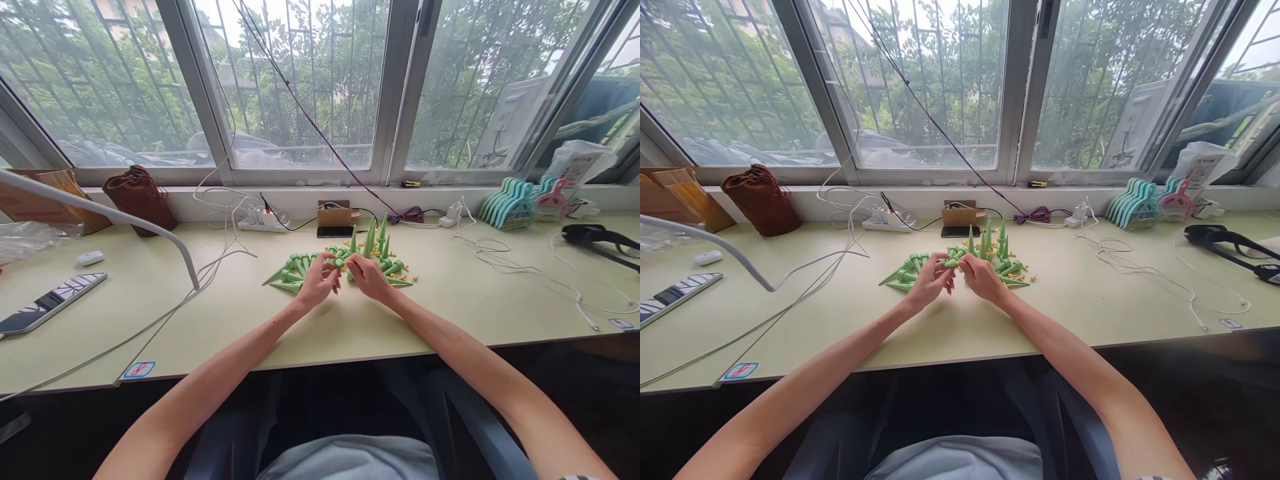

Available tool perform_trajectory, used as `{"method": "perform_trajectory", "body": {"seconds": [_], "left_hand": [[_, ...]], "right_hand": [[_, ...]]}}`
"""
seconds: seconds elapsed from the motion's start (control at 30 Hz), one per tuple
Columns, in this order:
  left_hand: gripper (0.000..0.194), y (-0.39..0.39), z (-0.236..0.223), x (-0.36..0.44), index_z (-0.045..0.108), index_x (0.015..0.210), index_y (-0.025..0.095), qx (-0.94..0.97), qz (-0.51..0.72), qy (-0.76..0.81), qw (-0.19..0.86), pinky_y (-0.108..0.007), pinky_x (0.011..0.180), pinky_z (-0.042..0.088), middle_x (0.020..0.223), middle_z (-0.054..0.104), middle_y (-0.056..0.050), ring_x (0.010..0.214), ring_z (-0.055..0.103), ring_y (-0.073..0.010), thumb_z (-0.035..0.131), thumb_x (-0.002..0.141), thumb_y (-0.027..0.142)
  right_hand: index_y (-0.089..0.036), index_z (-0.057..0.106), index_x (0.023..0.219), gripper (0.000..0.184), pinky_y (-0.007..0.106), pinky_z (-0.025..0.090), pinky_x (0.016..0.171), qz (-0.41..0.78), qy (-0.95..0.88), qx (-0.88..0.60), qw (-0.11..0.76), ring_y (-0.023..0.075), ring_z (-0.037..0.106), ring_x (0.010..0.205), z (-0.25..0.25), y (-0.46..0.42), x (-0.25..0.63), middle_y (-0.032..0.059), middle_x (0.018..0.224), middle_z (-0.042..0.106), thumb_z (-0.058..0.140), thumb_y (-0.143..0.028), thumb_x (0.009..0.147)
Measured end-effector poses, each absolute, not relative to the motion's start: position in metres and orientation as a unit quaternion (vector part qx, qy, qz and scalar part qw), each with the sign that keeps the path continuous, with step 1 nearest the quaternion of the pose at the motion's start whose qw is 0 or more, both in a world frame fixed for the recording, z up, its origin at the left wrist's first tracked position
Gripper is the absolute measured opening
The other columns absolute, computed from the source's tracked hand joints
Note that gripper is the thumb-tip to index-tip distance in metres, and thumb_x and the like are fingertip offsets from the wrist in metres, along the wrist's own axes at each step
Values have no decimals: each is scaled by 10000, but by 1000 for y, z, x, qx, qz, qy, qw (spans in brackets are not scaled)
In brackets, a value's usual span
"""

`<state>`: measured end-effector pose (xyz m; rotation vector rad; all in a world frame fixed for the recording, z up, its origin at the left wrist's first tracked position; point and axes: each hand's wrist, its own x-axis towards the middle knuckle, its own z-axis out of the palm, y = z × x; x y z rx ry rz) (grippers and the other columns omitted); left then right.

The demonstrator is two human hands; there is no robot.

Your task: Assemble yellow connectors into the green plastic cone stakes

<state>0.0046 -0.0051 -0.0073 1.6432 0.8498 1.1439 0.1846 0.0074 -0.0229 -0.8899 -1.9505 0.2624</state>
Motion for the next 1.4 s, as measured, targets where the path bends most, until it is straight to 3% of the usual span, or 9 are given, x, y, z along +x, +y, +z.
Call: {"method": "perform_trajectory", "body": {"seconds": [0.2, 0.4, 0.7, 1.0, 1.23, 1.33, 1.4], "left_hand": [[344, -8, 1, 4, 427, 1065, 203, 602, 455, 336, 563, -279, 507, 507, 673, 601, 24, 529, 585, -129, 537, 927, 498], [432, -6, -1, 3, 459, 1029, 192, 579, 440, 327, 603, -279, 528, 502, 669, 608, 19, 533, 579, -124, 623, 868, 558], [482, -7, -1, 2, 457, 1029, 196, 628, 456, 312, 548, -277, 504, 508, 627, 553, 51, 531, 572, -127, 666, 824, 579], [378, -8, -8, 1, 482, 1168, 235, 739, 460, 337, 358, -211, 539, 473, 862, 564, 1, 626, 602, -97, 637, 878, 421], [459, -6, -9, 3, 418, 1230, 251, 720, 482, 334, 371, -198, 476, 450, 970, 549, -16, 577, 583, -74, 592, 896, 513], [429, -5, -8, 3, 441, 1164, 230, 696, 505, 328, 391, -207, 452, 438, 890, 553, 5, 526, 561, -74, 513, 923, 577], [416, -5, -4, 3, 508, 981, 196, 673, 517, 340, 405, -211, 447, 419, 749, 545, 22, 479, 515, -73, 485, 926, 608]], "right_hand": [[-196, 508, 819, 334, 246, 351, 591, 106, -798, -357, 473, 120, 430, 570, -23, 7, 184, -9, 668, 525, 361, -405, 1034], [-200, 508, 810, 330, 249, 359, 604, 104, -808, -348, 463, 126, 447, 591, -23, 7, 184, -2, 690, 533, 358, -390, 1036], [-212, 436, 788, 334, 246, 334, 576, 104, -814, -355, 448, 119, 418, 553, -23, 8, 187, -13, 660, 510, 338, -414, 1036], [-235, 293, 728, 389, 255, 294, 529, 103, -811, -365, 446, 112, 349, 489, -23, 8, 186, -30, 590, 441, 255, -465, 1040], [-227, 331, 726, 402, 251, 300, 536, 100, -796, -376, 463, 111, 340, 506, -21, 6, 183, -30, 600, 443, 285, -477, 1037], [-223, 365, 733, 400, 254, 305, 547, 93, -787, -379, 478, 115, 349, 515, -20, 6, 183, -28, 601, 444, 301, -478, 1035], [-221, 390, 747, 384, 254, 313, 556, 92, -782, -376, 488, 118, 358, 525, -20, 7, 184, -26, 608, 451, 314, -463, 1035]]}}
